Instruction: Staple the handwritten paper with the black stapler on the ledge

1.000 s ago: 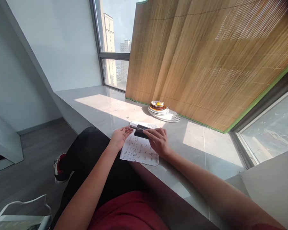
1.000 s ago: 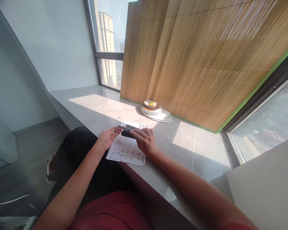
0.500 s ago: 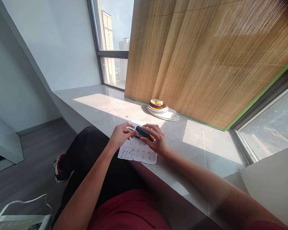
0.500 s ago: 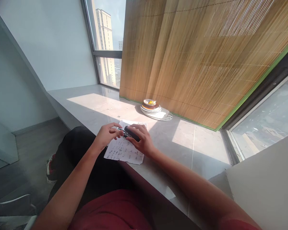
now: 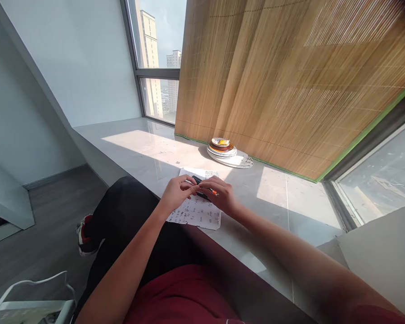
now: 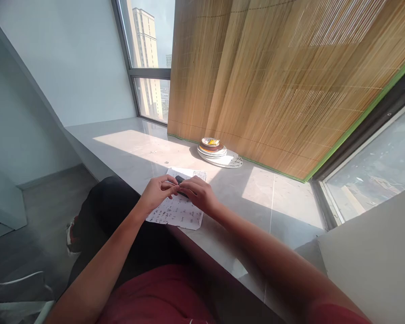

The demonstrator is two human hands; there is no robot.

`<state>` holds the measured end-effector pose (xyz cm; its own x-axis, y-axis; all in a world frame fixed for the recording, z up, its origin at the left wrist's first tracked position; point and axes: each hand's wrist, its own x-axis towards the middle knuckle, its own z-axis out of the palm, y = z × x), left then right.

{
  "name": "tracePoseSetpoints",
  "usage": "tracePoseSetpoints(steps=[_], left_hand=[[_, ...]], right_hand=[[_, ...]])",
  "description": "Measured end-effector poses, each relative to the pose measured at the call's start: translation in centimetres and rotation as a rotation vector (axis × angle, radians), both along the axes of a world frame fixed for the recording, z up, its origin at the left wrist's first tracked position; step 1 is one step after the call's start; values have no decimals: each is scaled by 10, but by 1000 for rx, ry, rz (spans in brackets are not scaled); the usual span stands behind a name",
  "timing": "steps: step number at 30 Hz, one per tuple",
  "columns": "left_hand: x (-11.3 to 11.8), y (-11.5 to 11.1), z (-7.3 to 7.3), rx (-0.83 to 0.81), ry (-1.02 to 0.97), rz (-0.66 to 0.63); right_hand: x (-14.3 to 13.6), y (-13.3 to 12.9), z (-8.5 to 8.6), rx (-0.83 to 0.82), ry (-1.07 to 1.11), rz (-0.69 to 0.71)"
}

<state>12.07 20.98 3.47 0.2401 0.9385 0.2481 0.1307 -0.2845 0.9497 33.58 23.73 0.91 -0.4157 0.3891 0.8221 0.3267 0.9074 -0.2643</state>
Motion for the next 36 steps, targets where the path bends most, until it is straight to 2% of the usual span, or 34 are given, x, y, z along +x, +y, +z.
tracePoseSetpoints(steps=[3, 5, 7, 10, 12, 14, 19, 22, 26, 34, 36], left_hand=[[-8, 6, -2, 103, 2, 132], [-23, 15, -7, 225, 90, 257], [-42, 28, -16, 308, 235, 360], [-67, 51, -35, 341, 447, 400], [-74, 69, -43, 311, 492, 393], [-74, 90, -45, 282, 497, 395], [-65, 149, -38, 352, 573, 293], [-65, 171, -42, 272, 648, 236], [-69, 171, -52, 230, 688, 230], [-73, 139, -52, 225, 697, 382], [-74, 131, -54, 226, 695, 397]], right_hand=[[19, 19, 0, -76, 28, -169], [41, 36, -4, -189, 26, -379], [68, 54, -12, -388, -75, -596], [99, 77, -28, -549, -184, -750], [110, 89, -36, -563, -178, -784], [113, 102, -40, -532, -202, -788], [101, 138, -41, -471, -289, -813], [92, 150, -43, -441, -314, -821], [89, 151, -49, -411, -332, -803], [89, 132, -42, -332, -280, -856], [85, 121, -43, -282, -284, -820]])
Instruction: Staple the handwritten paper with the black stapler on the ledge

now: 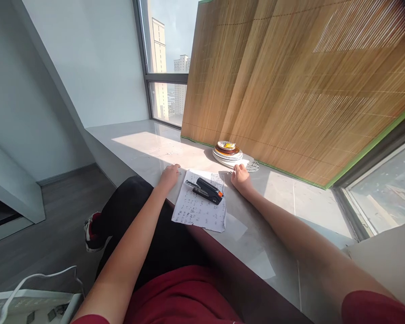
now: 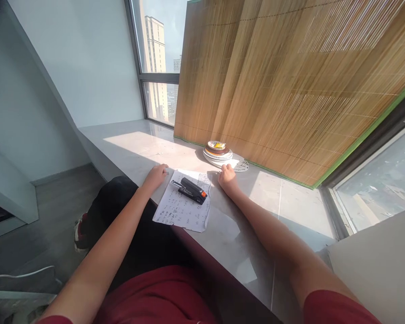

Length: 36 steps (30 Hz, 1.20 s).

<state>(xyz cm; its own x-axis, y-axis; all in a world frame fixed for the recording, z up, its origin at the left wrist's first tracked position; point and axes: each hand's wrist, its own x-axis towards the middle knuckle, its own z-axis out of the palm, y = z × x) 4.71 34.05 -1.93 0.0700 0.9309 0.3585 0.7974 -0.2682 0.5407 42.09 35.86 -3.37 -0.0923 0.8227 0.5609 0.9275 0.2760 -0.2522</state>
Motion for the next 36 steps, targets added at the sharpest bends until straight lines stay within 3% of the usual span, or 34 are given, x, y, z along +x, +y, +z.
tracePoseSetpoints(steps=[4, 8, 10, 13, 15, 17, 20, 25, 36], left_hand=[[2, -20, -4, 3, 29, 47], [6, -37, -3, 32, 41, 80], [7, -43, 0, 25, -20, 103], [10, -51, 3, 36, -176, 132], [13, -57, 3, 84, -238, 82], [15, -62, 2, 150, -243, 14], [17, -66, 0, 235, -208, -35], [14, -62, -4, 291, -188, -70], [16, -63, -6, 202, -230, -152]], right_hand=[[-9, -28, -7, 11, 66, 114], [-23, -56, -4, 11, 316, -35], [-37, -70, 5, 102, 435, -24], [-62, -93, 21, 218, 460, 278], [-76, -106, 27, 176, 401, 495], [-85, -114, 27, 90, 292, 610], [-90, -115, 20, -25, 166, 607], [-90, -109, 13, -78, 166, 571], [-89, -110, 14, -69, 183, 580]])
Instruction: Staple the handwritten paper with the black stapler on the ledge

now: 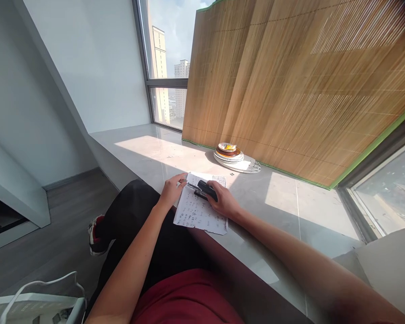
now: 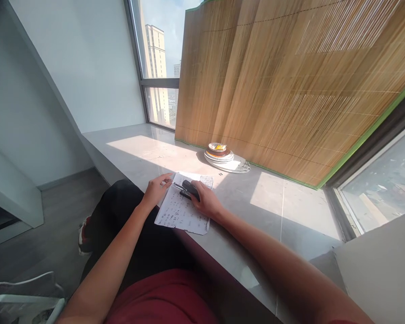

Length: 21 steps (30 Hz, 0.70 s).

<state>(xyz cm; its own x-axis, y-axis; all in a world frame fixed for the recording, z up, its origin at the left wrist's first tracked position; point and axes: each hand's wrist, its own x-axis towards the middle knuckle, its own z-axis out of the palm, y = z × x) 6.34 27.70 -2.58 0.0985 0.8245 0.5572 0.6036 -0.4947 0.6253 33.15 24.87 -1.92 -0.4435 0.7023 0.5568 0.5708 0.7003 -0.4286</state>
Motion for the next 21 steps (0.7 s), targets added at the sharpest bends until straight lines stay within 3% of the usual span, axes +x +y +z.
tracePoseSetpoints(steps=[4, 14, 21], left_hand=[[0, -1, 1, -34, 2, 26], [7, -4, 9, 21, 265, -38], [6, -7, 13, -115, 211, -138]], right_hand=[[1, 2, -2, -2, 0, -3], [1, 1, -2, -14, -10, 26], [1, 0, -1, -16, -18, 26]])
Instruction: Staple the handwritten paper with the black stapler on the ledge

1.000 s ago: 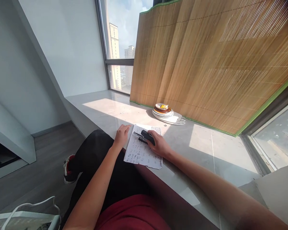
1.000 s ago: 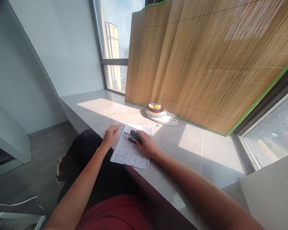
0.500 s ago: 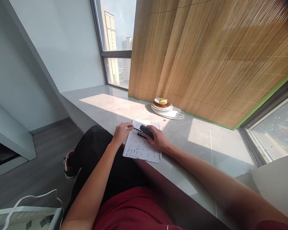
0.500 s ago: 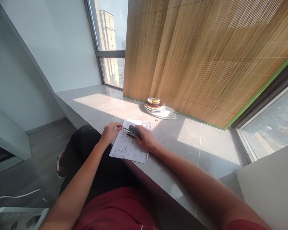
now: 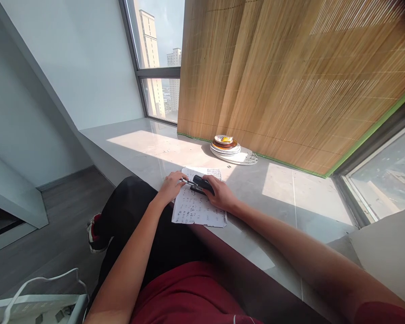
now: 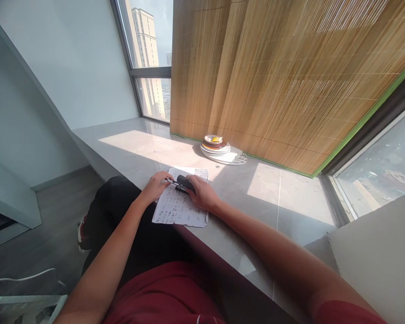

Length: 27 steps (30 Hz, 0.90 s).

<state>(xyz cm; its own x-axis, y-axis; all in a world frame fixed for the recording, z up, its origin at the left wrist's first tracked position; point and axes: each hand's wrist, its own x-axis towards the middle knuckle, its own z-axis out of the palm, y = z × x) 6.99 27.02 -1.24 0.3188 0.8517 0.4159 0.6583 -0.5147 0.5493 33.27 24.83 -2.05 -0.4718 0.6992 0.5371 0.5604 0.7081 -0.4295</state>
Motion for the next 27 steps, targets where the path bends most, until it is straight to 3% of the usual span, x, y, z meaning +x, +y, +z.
tracePoseSetpoints(steps=[27], left_hand=[[-3, 9, -6, -33, -3, -17]], right_hand=[[-1, -5, 5, 14, -39, 22]])
